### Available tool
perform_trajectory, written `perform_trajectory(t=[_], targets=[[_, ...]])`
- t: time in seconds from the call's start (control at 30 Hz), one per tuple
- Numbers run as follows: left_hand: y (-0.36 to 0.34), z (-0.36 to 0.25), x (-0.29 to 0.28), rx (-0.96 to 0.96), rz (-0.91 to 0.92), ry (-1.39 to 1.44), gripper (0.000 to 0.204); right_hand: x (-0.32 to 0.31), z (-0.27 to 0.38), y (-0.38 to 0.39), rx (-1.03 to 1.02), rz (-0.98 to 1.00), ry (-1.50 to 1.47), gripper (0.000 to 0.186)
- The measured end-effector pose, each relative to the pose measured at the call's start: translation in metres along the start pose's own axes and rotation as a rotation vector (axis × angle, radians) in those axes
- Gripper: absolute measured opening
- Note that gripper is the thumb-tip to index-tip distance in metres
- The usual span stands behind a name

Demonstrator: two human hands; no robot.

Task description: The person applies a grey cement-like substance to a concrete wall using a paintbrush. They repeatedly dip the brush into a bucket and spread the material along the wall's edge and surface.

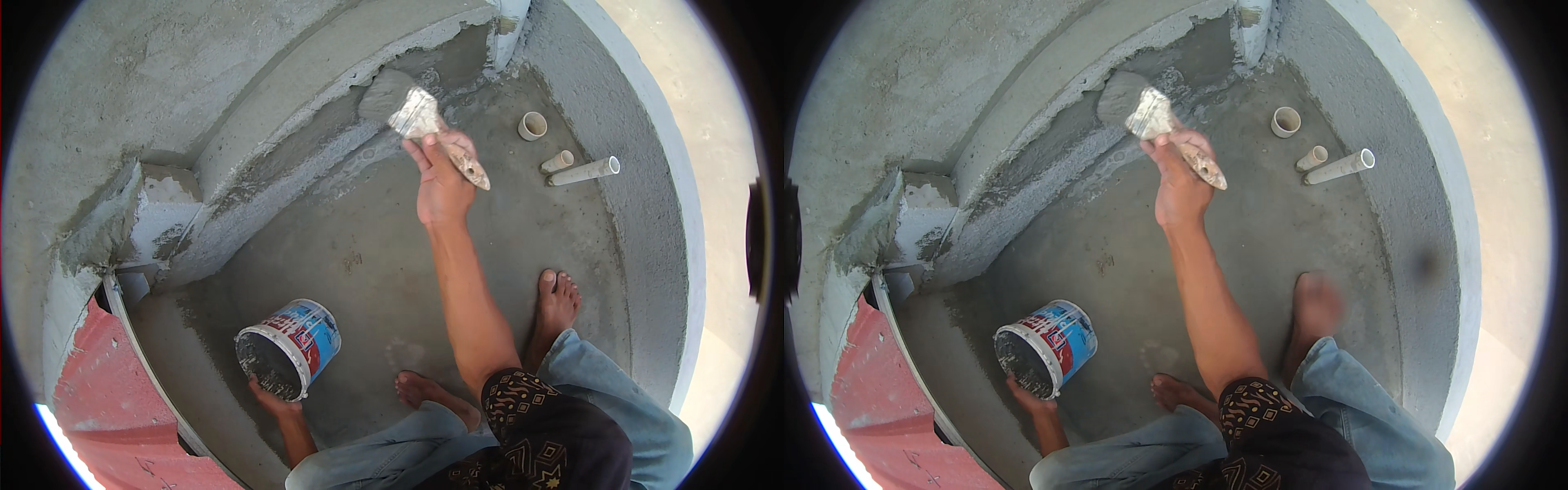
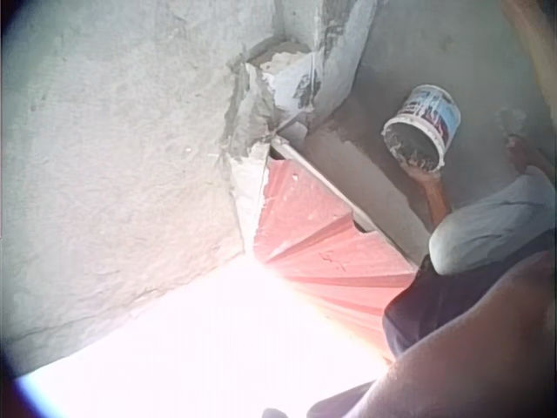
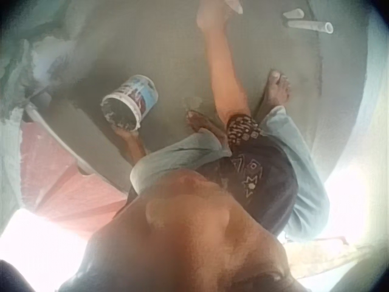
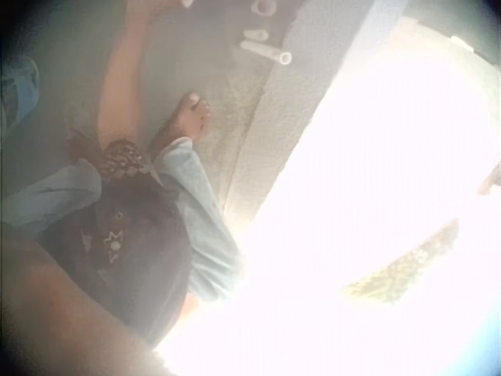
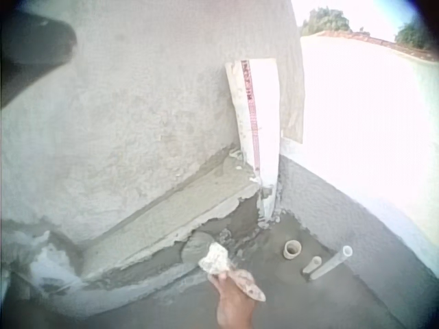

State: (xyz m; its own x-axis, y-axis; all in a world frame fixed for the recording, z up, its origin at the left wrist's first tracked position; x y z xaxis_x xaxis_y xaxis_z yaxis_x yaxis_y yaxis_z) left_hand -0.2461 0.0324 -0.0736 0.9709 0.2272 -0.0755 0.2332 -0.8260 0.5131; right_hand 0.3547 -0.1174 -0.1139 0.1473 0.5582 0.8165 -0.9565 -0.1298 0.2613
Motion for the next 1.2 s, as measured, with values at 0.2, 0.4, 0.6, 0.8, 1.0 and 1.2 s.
perform_trajectory(t=[0.2, 0.4, 0.6, 0.8, 1.0, 1.2], targets=[[0.013, -0.001, 0.017, -0.019, 0.012, 0.062, 0.066, -0.002, 0.056, -0.036, -0.342, -0.014, 0.154, 0.016], [0.007, 0.001, 0.022, -0.001, 0.055, 0.099, 0.066, 0.051, -0.058, 0.092, -0.318, 0.349, 0.577, 0.013], [0.014, -0.003, 0.018, -0.003, -0.043, 0.054, 0.066, 0.092, -0.101, 0.156, -0.370, 0.830, 0.671, 0.015], [0.013, -0.002, 0.014, 0.014, -0.037, 0.052, 0.066, 0.077, -0.064, 0.093, -0.340, 0.614, 0.572, 0.012], [0.015, -0.002, 0.015, -0.010, -0.091, 0.085, 0.065, 0.040, 0.044, 0.033, -0.771, 0.086, 0.763, 0.014], [0.005, -0.001, 0.006, 0.035, -0.106, 0.111, 0.070, 0.092, -0.059, 0.135, -0.749, 0.453, 0.835, 0.012]])
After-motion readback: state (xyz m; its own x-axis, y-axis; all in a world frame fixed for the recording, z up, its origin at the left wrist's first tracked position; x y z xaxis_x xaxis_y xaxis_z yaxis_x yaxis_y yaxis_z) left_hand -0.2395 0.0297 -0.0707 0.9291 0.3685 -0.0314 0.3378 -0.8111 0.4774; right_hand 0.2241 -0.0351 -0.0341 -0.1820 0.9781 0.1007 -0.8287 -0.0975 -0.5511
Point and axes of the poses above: each hand's wrist, its own y-axis away from the middle knuckle, its own x-axis out of the palm, z = x × y, the point moved 9 cm from there along -y, towards the middle knuckle, and after that the axes turned 2 degrees about -z, right-handed, at the moved point
